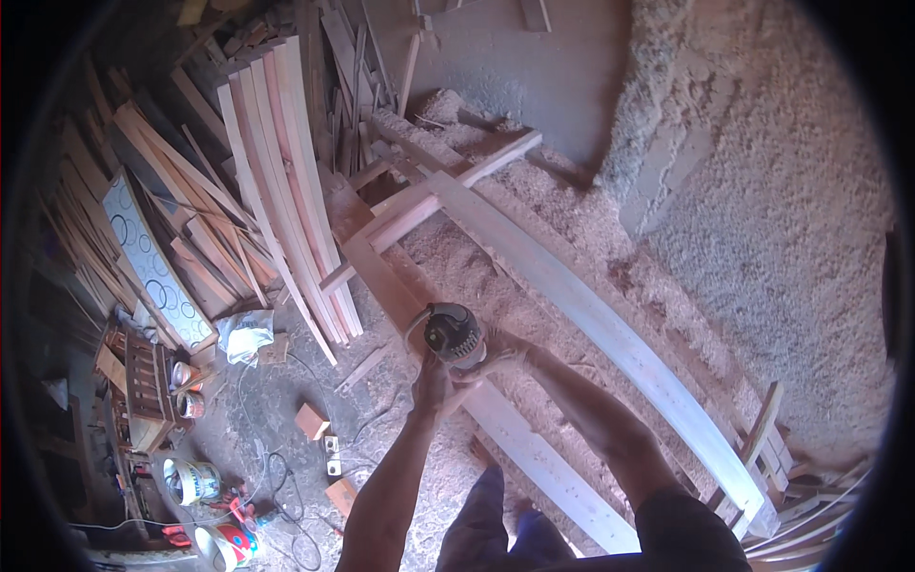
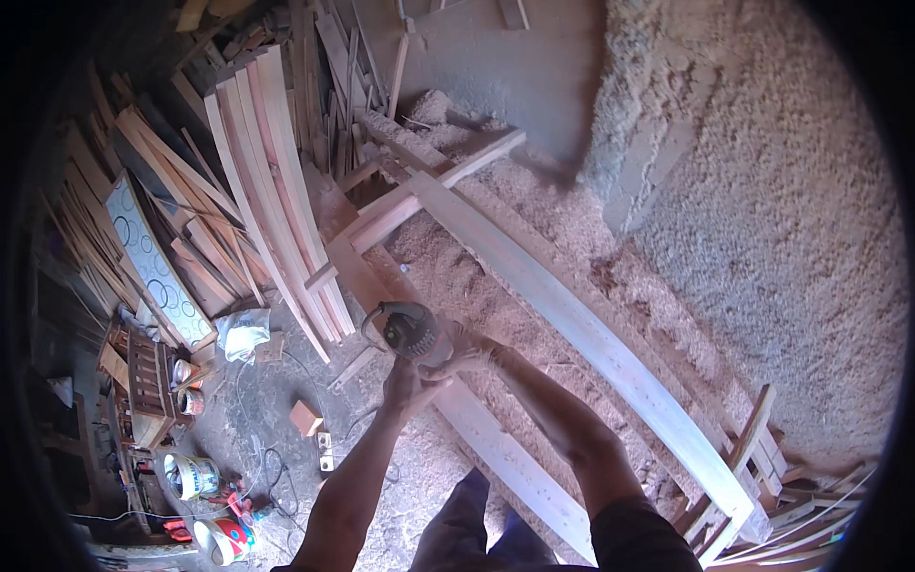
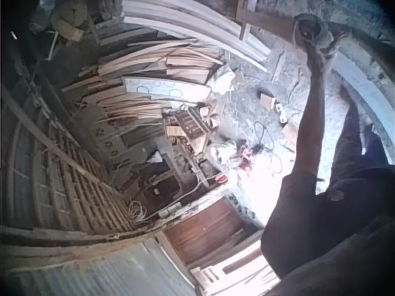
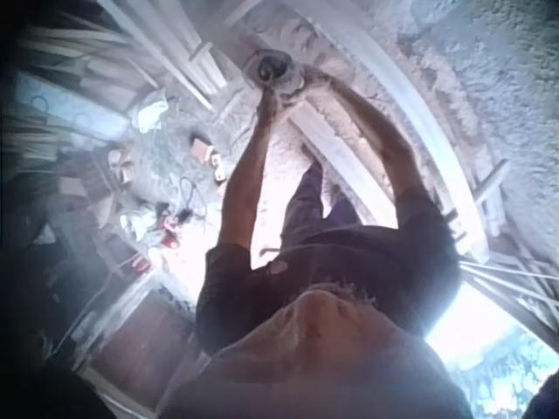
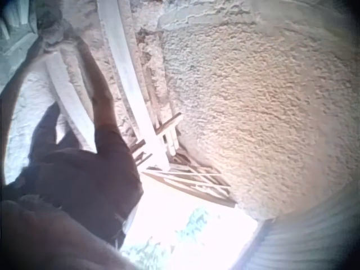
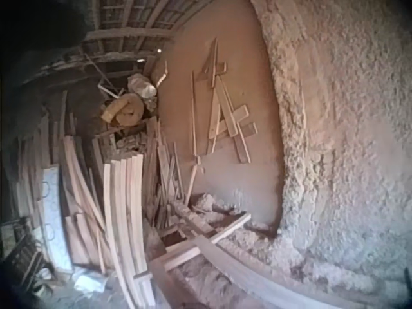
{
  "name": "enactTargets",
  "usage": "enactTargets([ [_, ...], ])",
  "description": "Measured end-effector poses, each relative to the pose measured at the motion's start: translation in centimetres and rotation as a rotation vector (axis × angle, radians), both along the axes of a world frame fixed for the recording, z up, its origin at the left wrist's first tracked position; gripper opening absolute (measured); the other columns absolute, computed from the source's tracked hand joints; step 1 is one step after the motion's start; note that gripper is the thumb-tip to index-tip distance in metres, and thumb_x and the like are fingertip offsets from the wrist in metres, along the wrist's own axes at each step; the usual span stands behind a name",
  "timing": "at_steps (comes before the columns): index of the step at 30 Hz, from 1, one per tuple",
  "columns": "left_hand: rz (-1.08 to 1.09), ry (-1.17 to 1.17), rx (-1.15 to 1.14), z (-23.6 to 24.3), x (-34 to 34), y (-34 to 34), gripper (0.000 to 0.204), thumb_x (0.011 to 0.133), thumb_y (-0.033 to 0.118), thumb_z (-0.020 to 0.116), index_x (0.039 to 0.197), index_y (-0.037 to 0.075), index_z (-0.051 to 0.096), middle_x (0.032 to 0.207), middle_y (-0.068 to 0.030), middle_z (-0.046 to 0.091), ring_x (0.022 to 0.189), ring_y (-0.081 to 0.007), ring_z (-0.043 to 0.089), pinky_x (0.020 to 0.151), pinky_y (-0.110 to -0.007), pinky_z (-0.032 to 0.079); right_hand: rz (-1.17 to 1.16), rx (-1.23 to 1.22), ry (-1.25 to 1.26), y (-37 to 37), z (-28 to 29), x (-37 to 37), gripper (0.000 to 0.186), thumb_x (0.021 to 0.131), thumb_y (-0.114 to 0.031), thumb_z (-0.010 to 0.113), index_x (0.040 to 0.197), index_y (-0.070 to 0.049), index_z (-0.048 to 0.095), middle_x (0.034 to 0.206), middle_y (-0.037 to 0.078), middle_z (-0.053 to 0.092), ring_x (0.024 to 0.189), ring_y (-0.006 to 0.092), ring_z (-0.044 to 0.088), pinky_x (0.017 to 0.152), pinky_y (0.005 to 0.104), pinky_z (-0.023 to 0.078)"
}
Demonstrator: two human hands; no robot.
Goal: The person uses a wood router to shape the edges of a wooden frame, then turns the frame over and unplugs the tool.
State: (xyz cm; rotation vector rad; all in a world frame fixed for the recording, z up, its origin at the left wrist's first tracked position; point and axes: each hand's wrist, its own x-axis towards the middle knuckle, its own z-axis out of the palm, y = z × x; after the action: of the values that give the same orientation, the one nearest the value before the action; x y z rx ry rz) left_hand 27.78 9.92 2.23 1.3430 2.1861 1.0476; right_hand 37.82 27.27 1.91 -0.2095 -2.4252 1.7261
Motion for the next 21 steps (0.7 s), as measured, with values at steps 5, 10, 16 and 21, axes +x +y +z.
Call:
enactTargets([
  [5, -0.066, -0.030, -0.021, -1.2, 7.2, -3.2, 0.076, 0.073, 0.016, 0.096, 0.140, 0.006, 0.061, 0.140, -0.0145, 0.061, 0.129, -0.0305, 0.061, 0.112, -0.040, 0.049, 0.008, -0.131, -0.010, -3.4, 0.9, 8.2, 0.092, 0.067, -0.024, 0.098, 0.147, -0.014, 0.054, 0.135, 0.005, 0.067, 0.125, 0.0202, 0.062, 0.113, 0.0348, 0.050],
  [10, -0.087, 0.026, -0.023, -2.0, 12.2, -4.8, 0.077, 0.072, 0.014, 0.097, 0.139, 0.005, 0.061, 0.142, -0.0144, 0.059, 0.130, -0.0305, 0.059, 0.114, -0.040, 0.048, -0.020, -0.142, -0.013, -4.9, 1.2, 13.6, 0.091, 0.067, -0.024, 0.098, 0.147, -0.014, 0.054, 0.134, 0.005, 0.067, 0.124, 0.0203, 0.063, 0.112, 0.0350, 0.050],
  [16, -0.071, 0.006, -0.017, -2.3, 15.8, -6.4, 0.086, 0.071, 0.011, 0.097, 0.146, 0.006, 0.054, 0.145, -0.0144, 0.057, 0.132, -0.0295, 0.058, 0.115, -0.040, 0.047, -0.038, -0.153, -0.018, -6.6, 0.9, 17.0, 0.091, 0.066, -0.024, 0.098, 0.146, -0.013, 0.054, 0.134, 0.006, 0.067, 0.124, 0.0204, 0.063, 0.112, 0.0352, 0.050],
  [21, -0.119, 0.023, 0.036, -2.4, 17.7, -6.7, 0.088, 0.073, 0.013, 0.096, 0.148, 0.008, 0.052, 0.145, -0.0152, 0.057, 0.133, -0.0300, 0.058, 0.116, -0.041, 0.047, -0.050, -0.157, -0.004, -7.6, 1.0, 19.2, 0.091, 0.066, -0.025, 0.098, 0.145, -0.013, 0.055, 0.133, 0.006, 0.067, 0.123, 0.0205, 0.063, 0.111, 0.0353, 0.051],
])
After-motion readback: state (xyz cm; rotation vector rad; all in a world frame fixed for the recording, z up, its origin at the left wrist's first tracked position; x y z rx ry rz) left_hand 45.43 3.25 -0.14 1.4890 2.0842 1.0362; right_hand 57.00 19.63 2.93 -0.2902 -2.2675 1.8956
